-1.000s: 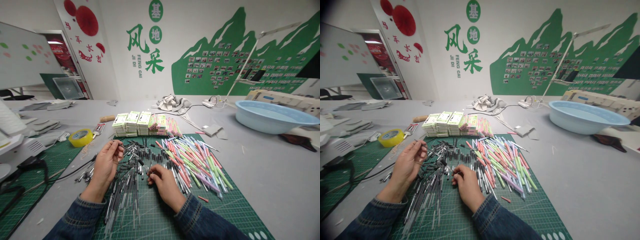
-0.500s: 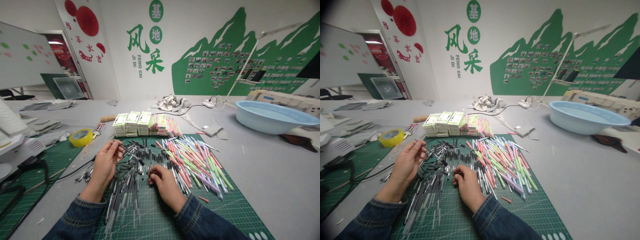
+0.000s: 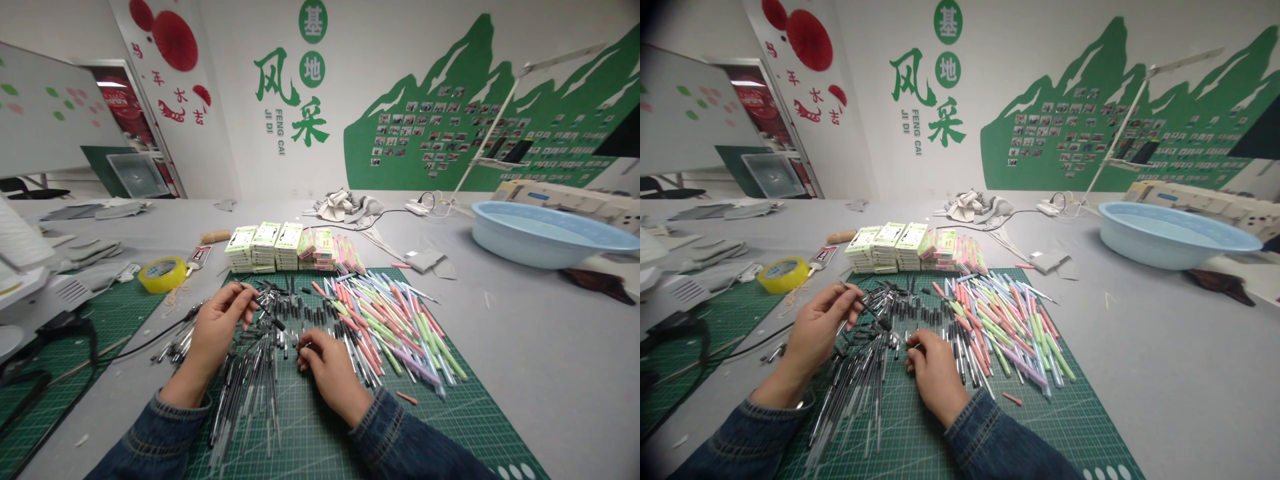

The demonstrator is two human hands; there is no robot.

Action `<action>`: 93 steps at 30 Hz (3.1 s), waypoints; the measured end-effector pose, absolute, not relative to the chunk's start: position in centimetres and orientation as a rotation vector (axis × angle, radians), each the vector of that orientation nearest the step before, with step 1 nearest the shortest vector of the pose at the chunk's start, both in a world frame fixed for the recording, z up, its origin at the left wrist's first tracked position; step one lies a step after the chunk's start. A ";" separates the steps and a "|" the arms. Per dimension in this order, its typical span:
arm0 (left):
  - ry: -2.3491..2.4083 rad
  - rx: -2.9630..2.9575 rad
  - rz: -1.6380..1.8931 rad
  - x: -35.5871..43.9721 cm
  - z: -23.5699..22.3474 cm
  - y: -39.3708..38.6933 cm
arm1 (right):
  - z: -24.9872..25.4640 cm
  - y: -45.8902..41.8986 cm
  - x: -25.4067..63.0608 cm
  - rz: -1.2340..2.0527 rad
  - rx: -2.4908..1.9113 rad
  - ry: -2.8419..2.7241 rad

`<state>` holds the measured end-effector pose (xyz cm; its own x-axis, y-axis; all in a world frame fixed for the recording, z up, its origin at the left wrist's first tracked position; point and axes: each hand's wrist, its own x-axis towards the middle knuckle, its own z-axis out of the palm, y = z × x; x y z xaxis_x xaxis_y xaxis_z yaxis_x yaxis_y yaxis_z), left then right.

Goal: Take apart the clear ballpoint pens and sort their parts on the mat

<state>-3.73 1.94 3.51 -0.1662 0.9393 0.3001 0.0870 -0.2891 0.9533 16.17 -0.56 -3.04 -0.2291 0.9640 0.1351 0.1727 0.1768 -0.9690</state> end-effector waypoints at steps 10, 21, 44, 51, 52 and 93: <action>1.193 1.513 1.100 -1.7 2.5 1.7 | -2.5 -0.8 15.8 1.496 -0.918 -1.318; 1.232 1.552 1.056 -2.5 2.1 2.4 | -2.2 -0.6 16.1 1.585 -0.753 -1.135; 1.868 2.342 0.242 -7.5 -1.1 5.3 | -2.8 -0.2 16.1 1.505 -0.838 -1.135; 1.896 2.339 0.258 -7.4 -0.6 4.8 | -2.7 -0.2 16.1 1.496 -0.856 -1.162; 1.922 2.310 0.307 -7.3 -0.4 4.7 | -2.7 -0.2 16.1 1.490 -0.864 -1.175; 1.092 1.605 0.865 -2.4 2.5 1.8 | -2.5 -0.5 16.4 1.428 -0.996 -1.347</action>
